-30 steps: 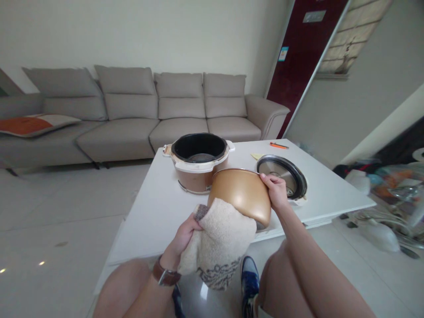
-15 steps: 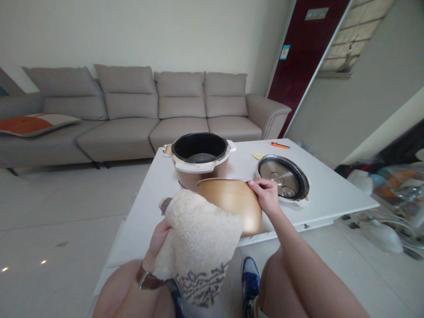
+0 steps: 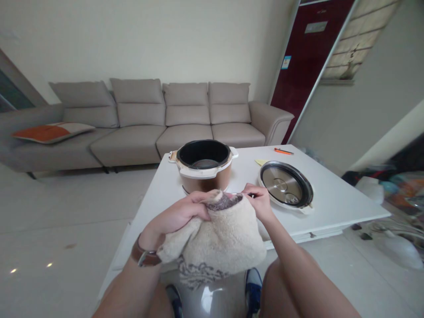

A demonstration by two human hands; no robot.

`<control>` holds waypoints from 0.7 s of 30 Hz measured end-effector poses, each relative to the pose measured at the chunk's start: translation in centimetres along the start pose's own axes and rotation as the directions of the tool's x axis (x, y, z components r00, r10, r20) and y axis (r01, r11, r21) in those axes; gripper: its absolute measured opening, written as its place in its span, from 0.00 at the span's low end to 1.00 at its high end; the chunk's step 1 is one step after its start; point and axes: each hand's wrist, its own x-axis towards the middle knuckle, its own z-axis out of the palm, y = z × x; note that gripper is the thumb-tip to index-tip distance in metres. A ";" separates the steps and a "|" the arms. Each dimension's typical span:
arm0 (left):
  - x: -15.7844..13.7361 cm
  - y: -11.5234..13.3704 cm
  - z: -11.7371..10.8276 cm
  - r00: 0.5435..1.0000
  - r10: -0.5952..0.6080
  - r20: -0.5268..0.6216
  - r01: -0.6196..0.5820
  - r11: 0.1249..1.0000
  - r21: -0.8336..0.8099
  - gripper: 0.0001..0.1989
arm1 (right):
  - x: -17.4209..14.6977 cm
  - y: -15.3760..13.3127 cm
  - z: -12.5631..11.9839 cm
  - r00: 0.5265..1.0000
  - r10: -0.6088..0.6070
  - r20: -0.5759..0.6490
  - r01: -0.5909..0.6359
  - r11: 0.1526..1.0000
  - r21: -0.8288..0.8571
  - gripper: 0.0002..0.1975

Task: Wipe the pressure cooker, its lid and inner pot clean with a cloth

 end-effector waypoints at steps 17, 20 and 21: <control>1.5 -0.3 -1.2 0.986 0.052 -0.156 -0.012 0.969 0.248 0.16 | 0.8 -0.3 -0.7 0.997 -0.079 0.000 0.079 0.993 -0.085 0.09; 1.5 -0.6 -1.5 0.981 0.091 -0.171 -0.049 0.971 0.234 0.14 | 0.4 -0.8 -1.7 0.987 -0.098 -0.130 0.077 0.985 -0.154 0.09; 1.6 -0.6 -1.6 0.978 0.099 -0.182 -0.057 0.972 0.226 0.14 | 0.0 -0.9 -2.2 0.986 -0.071 -0.148 0.050 0.989 -0.137 0.10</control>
